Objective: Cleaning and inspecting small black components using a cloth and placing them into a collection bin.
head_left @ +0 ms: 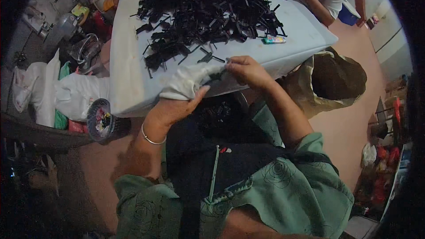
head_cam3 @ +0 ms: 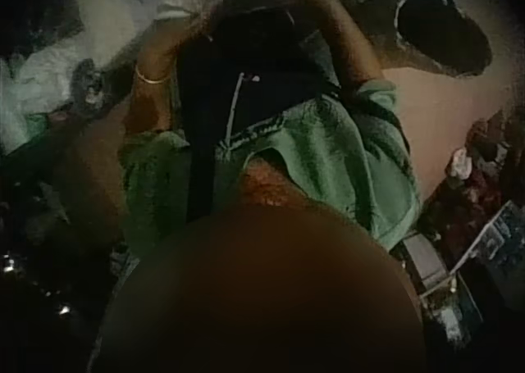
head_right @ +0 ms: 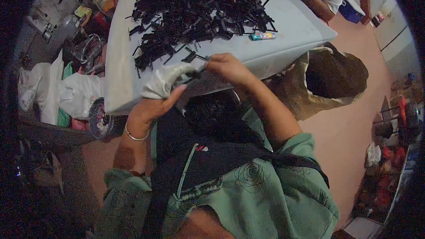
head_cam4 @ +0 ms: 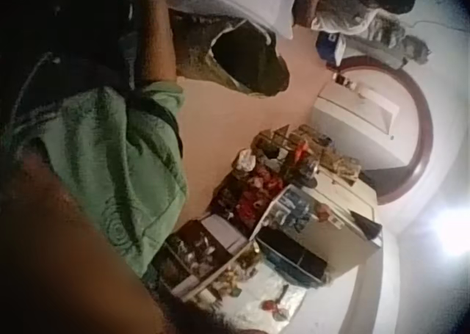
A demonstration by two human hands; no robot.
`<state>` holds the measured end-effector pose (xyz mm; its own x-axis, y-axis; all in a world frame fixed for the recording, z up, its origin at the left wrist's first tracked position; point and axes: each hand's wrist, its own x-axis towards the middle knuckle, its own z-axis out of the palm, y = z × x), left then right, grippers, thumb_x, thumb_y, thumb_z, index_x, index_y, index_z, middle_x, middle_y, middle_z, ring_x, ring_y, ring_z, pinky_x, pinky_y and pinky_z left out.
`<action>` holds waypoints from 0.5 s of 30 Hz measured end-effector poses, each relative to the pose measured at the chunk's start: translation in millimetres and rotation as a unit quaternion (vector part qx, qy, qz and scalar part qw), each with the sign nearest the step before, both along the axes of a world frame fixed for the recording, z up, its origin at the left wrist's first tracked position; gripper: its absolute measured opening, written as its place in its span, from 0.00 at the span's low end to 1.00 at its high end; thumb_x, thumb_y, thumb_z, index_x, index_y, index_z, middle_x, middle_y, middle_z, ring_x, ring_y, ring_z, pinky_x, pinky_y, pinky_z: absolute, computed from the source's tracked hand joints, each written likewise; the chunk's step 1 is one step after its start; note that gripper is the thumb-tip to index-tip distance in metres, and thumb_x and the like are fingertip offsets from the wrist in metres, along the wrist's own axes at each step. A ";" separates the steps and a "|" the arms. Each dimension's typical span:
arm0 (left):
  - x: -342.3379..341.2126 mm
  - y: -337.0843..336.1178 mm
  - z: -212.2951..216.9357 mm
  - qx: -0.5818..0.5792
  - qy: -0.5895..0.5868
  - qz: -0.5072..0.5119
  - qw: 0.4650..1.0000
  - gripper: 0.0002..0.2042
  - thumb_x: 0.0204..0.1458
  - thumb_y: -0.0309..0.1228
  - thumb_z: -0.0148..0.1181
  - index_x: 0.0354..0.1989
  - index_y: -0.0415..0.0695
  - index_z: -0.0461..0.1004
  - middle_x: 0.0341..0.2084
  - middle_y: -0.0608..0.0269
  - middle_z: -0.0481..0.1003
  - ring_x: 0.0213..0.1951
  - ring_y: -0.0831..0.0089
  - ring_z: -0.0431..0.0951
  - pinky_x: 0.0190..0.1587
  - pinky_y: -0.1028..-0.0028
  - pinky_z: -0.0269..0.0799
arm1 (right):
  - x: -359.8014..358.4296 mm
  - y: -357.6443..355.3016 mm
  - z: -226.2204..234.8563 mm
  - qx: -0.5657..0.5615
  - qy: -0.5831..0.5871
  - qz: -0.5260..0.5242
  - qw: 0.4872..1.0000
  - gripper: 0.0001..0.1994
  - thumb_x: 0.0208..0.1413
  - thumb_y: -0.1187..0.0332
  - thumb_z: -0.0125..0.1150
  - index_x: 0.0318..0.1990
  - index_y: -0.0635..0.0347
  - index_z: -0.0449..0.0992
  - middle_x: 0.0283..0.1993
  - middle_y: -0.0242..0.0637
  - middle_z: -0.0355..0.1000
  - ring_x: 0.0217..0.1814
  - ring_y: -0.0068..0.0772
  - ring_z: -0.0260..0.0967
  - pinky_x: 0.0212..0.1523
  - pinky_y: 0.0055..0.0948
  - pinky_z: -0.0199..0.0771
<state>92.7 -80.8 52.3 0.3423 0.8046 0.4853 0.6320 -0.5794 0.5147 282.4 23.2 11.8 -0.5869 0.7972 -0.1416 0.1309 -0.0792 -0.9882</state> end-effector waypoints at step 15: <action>10.4 -40.8 9.6 -0.205 -0.353 -0.014 0.913 0.08 0.48 0.25 0.54 0.38 0.39 0.68 0.31 0.64 0.71 0.35 0.77 0.70 0.39 0.77 0.66 | -19.7 -60.0 -3.2 0.050 0.116 0.102 0.987 0.09 0.53 0.62 0.52 0.32 0.58 0.70 0.18 0.20 0.59 0.16 0.15 0.53 0.15 0.22 0.53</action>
